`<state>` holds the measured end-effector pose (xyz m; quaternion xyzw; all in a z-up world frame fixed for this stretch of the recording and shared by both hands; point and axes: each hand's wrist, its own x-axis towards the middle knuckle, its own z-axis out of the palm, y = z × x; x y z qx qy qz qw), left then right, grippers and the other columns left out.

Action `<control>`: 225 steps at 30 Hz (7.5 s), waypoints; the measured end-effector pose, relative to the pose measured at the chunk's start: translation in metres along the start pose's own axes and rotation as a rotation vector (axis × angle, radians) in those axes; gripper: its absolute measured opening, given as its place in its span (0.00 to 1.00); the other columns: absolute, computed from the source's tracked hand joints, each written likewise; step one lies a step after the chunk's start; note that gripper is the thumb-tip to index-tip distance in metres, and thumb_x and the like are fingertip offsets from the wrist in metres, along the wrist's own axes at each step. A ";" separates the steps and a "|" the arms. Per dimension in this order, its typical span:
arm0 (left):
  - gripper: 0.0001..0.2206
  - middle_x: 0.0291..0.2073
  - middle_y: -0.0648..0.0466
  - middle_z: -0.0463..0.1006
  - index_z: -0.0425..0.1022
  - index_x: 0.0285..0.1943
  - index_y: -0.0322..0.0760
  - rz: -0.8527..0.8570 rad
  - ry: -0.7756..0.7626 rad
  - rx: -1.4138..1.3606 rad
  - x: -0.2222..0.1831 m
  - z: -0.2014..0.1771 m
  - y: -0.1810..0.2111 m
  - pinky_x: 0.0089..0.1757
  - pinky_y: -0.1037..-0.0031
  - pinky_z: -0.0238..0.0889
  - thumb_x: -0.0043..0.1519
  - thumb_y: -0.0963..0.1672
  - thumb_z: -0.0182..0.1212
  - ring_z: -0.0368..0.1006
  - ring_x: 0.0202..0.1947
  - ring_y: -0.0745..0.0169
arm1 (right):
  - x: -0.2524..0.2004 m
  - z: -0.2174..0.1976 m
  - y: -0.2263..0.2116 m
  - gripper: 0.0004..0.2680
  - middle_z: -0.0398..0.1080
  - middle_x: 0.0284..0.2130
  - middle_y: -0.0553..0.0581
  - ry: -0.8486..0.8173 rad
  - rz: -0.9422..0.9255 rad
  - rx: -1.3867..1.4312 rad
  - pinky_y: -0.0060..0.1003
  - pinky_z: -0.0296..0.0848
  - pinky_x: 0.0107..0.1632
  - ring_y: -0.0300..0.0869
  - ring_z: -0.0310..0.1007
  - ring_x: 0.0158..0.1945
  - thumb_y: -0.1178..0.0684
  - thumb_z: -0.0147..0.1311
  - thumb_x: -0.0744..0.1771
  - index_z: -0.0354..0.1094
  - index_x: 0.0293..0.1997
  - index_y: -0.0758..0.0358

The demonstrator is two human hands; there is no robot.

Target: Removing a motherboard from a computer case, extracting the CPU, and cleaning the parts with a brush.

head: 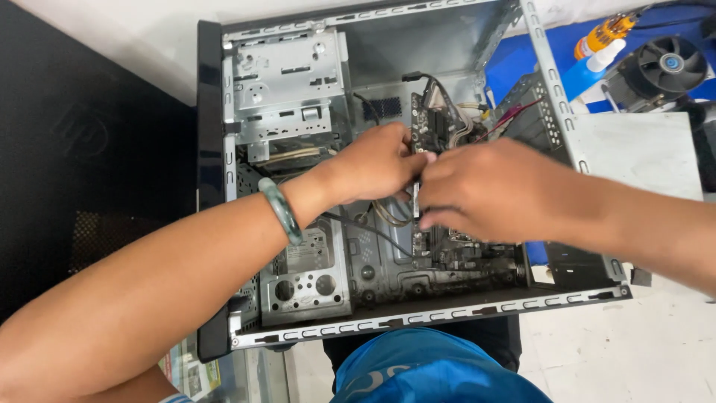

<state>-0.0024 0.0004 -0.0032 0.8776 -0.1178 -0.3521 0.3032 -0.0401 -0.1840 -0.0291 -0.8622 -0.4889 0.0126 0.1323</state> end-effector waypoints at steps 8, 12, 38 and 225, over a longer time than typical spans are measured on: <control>0.17 0.49 0.52 0.77 0.68 0.59 0.38 0.037 0.107 -0.006 0.021 0.007 -0.015 0.41 0.67 0.67 0.66 0.50 0.54 0.73 0.41 0.60 | -0.005 -0.012 -0.003 0.13 0.74 0.52 0.60 -0.064 -0.033 0.383 0.50 0.78 0.53 0.54 0.78 0.52 0.66 0.52 0.64 0.76 0.52 0.63; 0.11 0.35 0.57 0.82 0.70 0.48 0.41 0.121 0.111 -0.016 0.026 0.008 -0.018 0.34 0.69 0.62 0.66 0.49 0.58 0.73 0.32 0.63 | -0.014 0.014 0.002 0.21 0.71 0.54 0.62 -0.048 -0.322 -0.061 0.46 0.73 0.51 0.52 0.70 0.47 0.75 0.51 0.57 0.75 0.51 0.63; 0.09 0.35 0.58 0.84 0.72 0.45 0.41 0.279 0.441 0.008 -0.026 -0.029 -0.013 0.37 0.70 0.69 0.60 0.46 0.61 0.76 0.31 0.65 | -0.058 -0.044 0.054 0.07 0.77 0.36 0.45 -0.156 0.435 -0.361 0.44 0.79 0.36 0.45 0.79 0.37 0.52 0.49 0.68 0.74 0.46 0.47; 0.07 0.42 0.55 0.90 0.76 0.37 0.41 0.281 0.162 0.153 -0.069 -0.102 -0.057 0.46 0.71 0.78 0.59 0.46 0.68 0.87 0.45 0.66 | -0.037 -0.014 0.013 0.15 0.77 0.37 0.53 0.179 0.873 0.808 0.38 0.71 0.47 0.41 0.75 0.43 0.50 0.57 0.66 0.68 0.58 0.57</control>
